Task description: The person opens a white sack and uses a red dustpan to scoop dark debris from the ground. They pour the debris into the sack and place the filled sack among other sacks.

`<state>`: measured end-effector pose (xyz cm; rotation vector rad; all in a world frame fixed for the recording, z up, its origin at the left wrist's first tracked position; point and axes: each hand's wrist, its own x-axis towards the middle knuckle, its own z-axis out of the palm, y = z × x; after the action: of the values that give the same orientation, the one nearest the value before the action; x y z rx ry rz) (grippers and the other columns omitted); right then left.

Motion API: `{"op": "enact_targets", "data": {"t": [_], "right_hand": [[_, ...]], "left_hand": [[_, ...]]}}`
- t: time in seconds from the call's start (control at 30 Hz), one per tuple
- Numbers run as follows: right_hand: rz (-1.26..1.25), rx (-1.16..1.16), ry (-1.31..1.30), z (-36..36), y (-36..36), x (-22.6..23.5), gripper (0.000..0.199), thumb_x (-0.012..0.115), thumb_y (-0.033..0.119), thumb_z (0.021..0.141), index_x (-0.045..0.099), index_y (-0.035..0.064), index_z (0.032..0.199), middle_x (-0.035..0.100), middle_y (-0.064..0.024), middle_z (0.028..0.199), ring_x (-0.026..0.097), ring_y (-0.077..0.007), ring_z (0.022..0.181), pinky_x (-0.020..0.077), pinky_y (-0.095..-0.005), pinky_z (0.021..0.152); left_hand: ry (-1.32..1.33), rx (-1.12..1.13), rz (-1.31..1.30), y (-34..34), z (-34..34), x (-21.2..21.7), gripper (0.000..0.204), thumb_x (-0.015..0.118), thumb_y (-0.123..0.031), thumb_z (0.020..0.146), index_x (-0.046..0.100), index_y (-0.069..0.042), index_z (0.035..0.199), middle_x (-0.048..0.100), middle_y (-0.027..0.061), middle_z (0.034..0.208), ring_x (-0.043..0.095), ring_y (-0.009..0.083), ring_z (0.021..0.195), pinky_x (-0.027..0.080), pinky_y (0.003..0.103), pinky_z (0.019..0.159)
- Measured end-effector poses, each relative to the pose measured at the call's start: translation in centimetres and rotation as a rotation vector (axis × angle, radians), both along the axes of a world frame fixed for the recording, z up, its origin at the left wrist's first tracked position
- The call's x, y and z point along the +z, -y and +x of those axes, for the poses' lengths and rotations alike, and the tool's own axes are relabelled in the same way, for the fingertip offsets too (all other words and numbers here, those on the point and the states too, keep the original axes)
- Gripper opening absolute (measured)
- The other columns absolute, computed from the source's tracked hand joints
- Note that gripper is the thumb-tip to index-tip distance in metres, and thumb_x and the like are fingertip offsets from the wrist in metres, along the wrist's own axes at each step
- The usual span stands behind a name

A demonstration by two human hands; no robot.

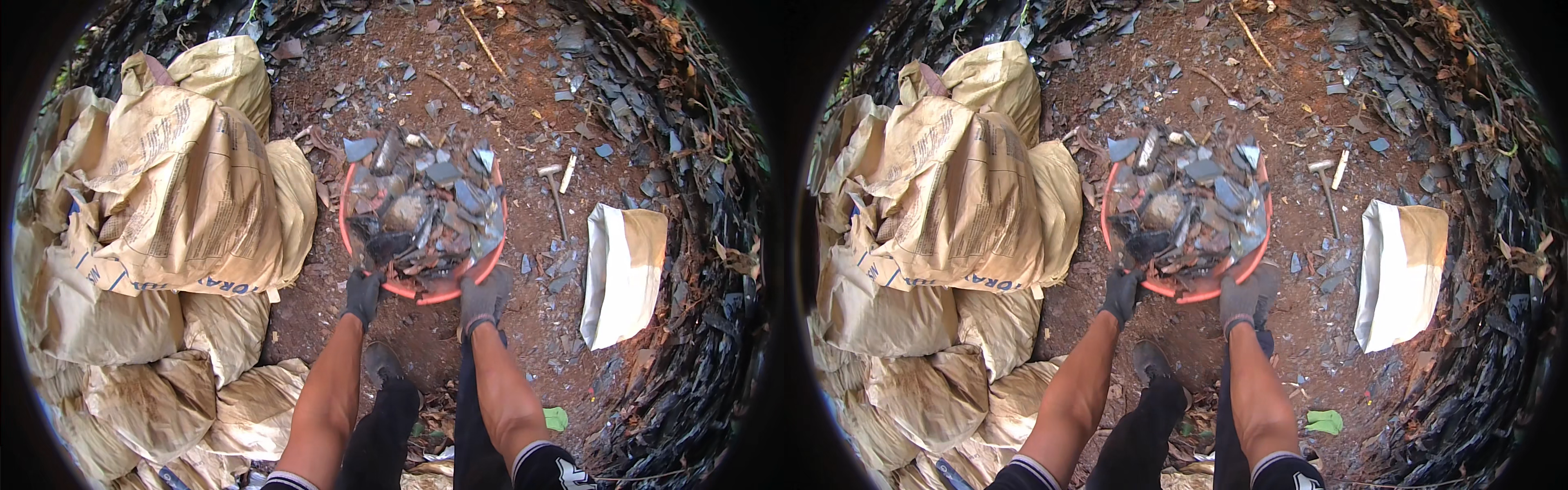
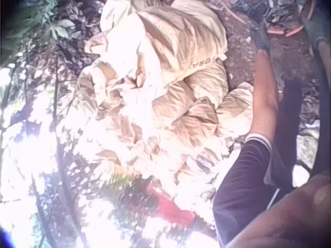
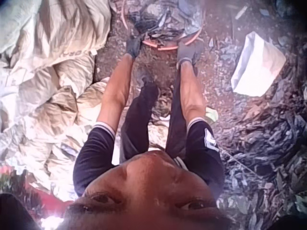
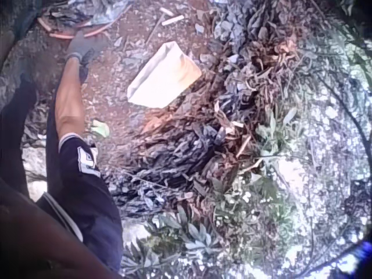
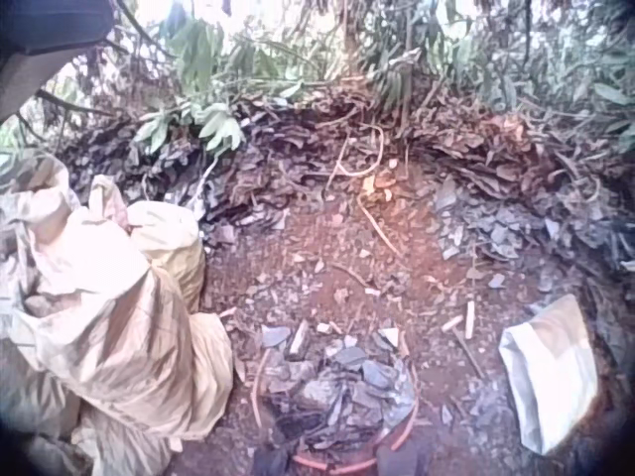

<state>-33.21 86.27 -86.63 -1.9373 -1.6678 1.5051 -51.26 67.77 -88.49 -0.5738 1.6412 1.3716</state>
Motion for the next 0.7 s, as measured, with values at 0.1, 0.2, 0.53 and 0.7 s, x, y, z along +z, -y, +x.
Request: {"op": "enact_targets", "data": {"t": [0.1,0.2,0.53,0.7], "right_hand": [[-0.063,-0.095,-0.094,3.1,6.2,-0.2,0.038,0.071,0.016,0.084,0.063,-0.0058,0.115,0.069,-0.0148,0.108,0.067,-0.0251,0.091,0.0539,-0.0381,0.08],[-0.166,-0.231,-0.087,4.7,11.8,1.3,0.039,0.068,0.013,0.084,0.061,-0.006,0.118,0.069,-0.0159,0.109,0.066,-0.026,0.098,0.0519,-0.0391,0.088],[-0.552,-0.443,-0.069,5.4,19.9,5.0,0.028,0.068,0.015,0.09,0.061,0.0037,0.115,0.068,-0.012,0.1,0.069,-0.0262,0.068,0.058,-0.0415,0.053],[-0.763,0.181,0.163,6.8,13.3,8.3,0.04,0.07,0.032,0.091,0.064,0.0044,0.12,0.07,-0.0135,0.101,0.071,-0.0264,0.078,0.0573,-0.0385,0.06]], "left_hand": [[-0.029,-0.035,-0.03,4.4,1.4,0.2,0.029,0.065,0.0,0.087,0.056,-0.003,0.115,0.065,0.0101,0.1,0.07,0.0202,0.081,0.063,0.032,0.064],[-0.035,-0.06,-0.029,8.5,3.2,0.7,0.033,0.066,-0.001,0.087,0.056,-0.004,0.119,0.064,0.0088,0.101,0.07,0.0201,0.082,0.063,0.033,0.067],[-0.05,0.147,-0.134,15.1,7.4,0.0,0.021,0.067,-0.022,0.098,0.062,-0.002,0.105,0.064,0.002,0.088,0.059,0.0128,0.077,0.051,0.032,0.07],[-0.062,0.25,-0.356,9.6,14.0,2.3,0.047,0.045,-0.045,0.109,0.062,-0.001,0.116,0.066,0.0119,0.106,0.061,0.0211,0.093,0.049,0.039,0.083]]}}
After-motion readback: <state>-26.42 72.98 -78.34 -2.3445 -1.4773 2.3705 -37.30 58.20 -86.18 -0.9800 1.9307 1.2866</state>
